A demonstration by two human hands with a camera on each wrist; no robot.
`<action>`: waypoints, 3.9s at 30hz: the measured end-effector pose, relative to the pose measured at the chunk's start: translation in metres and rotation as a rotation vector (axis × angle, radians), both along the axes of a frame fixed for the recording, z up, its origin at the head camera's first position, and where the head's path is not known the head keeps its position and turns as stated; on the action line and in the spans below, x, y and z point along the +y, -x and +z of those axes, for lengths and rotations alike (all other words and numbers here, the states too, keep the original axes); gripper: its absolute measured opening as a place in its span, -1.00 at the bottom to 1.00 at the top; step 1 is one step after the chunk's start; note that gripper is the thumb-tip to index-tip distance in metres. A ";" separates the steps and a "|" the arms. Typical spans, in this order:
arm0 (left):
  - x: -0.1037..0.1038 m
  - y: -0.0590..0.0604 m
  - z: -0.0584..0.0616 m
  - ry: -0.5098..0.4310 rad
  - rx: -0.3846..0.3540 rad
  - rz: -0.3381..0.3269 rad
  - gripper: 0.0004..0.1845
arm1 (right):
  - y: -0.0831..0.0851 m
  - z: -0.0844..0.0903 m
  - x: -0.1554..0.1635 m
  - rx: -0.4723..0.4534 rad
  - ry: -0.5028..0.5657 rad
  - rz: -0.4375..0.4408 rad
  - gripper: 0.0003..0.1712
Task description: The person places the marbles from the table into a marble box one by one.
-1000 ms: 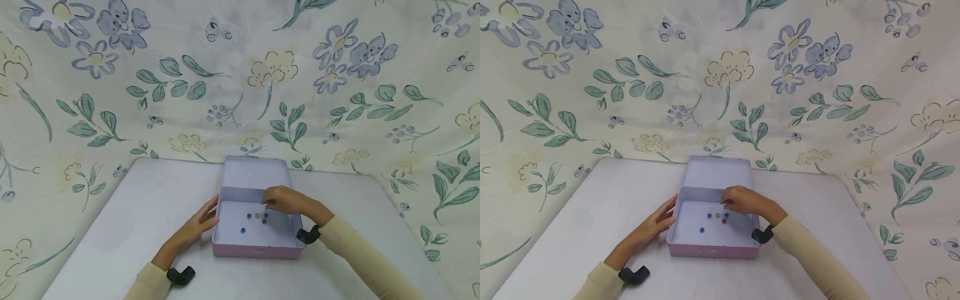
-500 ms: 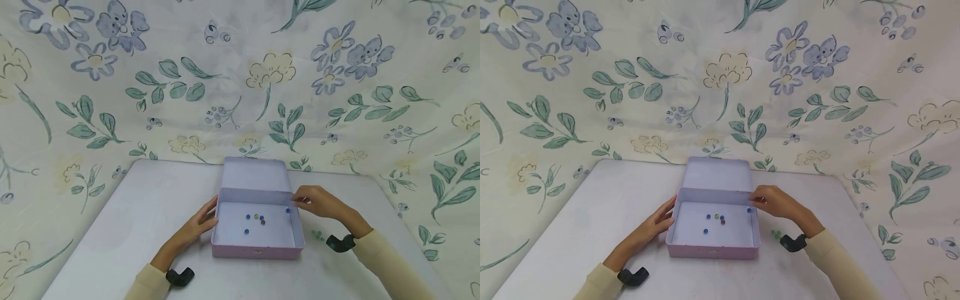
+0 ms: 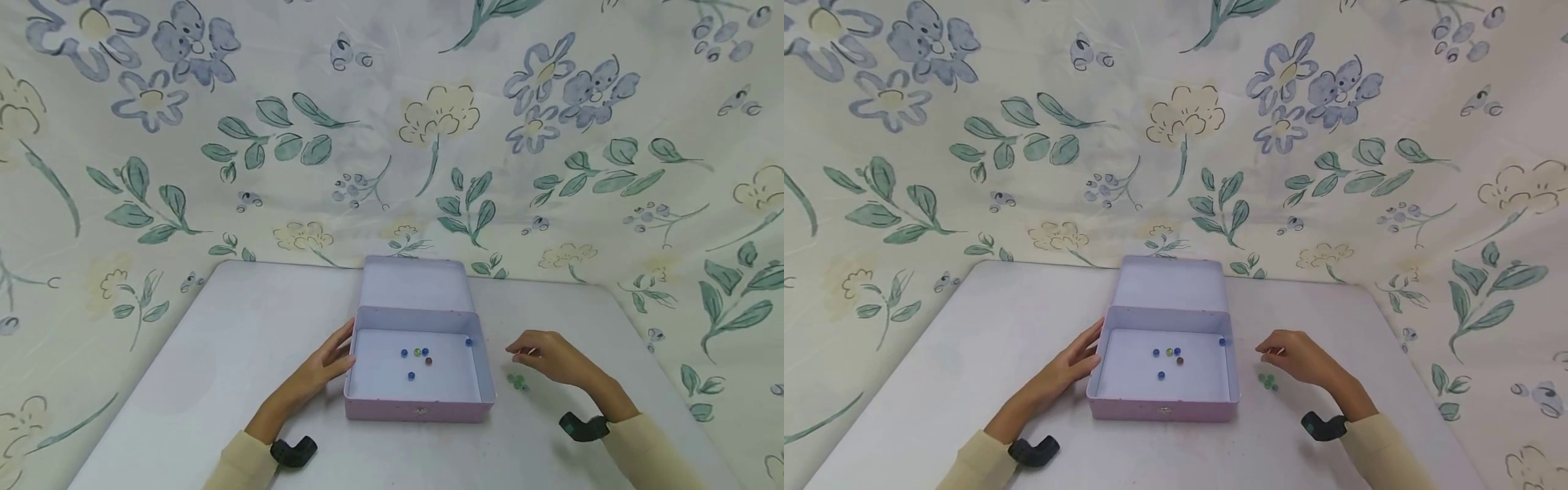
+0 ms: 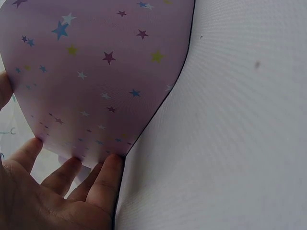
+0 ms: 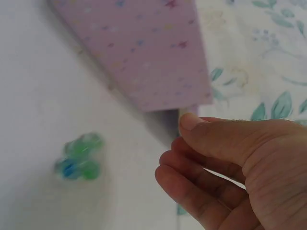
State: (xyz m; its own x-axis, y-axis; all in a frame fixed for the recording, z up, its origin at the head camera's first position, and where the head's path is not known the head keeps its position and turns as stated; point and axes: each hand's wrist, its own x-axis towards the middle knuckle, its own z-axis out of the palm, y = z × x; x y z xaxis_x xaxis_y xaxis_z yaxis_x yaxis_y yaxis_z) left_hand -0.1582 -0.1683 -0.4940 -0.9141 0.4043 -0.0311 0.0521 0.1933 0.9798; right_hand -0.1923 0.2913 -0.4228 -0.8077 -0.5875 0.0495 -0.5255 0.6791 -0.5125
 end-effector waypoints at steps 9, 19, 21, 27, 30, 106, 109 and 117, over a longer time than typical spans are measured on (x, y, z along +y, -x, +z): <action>-0.002 0.000 -0.001 -0.010 0.002 -0.005 -0.25 | -0.008 -0.031 0.022 -0.040 0.046 -0.047 -0.82; 0.000 0.001 0.001 0.002 0.000 -0.003 -0.25 | -0.011 -0.046 0.025 -0.035 0.064 -0.028 -0.81; 0.000 0.001 0.001 0.006 0.003 -0.003 -0.25 | -0.011 -0.046 0.024 -0.042 0.054 -0.030 -0.80; 0.000 0.001 0.001 0.004 0.004 -0.003 -0.24 | -0.011 -0.044 0.020 -0.051 0.018 -0.023 -0.79; 0.000 0.000 0.002 0.000 0.004 -0.002 -0.24 | -0.012 -0.043 0.018 -0.035 -0.003 -0.020 -0.79; -0.001 0.001 -0.001 0.000 0.006 -0.002 -0.25 | 0.003 0.009 -0.004 0.038 0.143 -0.023 -0.69; -0.001 0.001 0.000 -0.001 0.004 -0.003 -0.25 | 0.005 0.014 -0.007 0.041 0.150 -0.007 -0.68; -0.001 0.000 -0.003 -0.008 -0.004 -0.004 -0.25 | 0.012 0.027 -0.027 0.069 0.157 0.053 -0.70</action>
State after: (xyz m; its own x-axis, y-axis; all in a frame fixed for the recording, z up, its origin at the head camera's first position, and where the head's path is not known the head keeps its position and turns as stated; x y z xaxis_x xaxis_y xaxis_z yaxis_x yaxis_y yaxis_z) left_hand -0.1586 -0.1691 -0.4970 -0.9125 0.4079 -0.0315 0.0487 0.1849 0.9815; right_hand -0.2042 0.2648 -0.3963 -0.7673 -0.6099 0.1980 -0.5959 0.5642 -0.5715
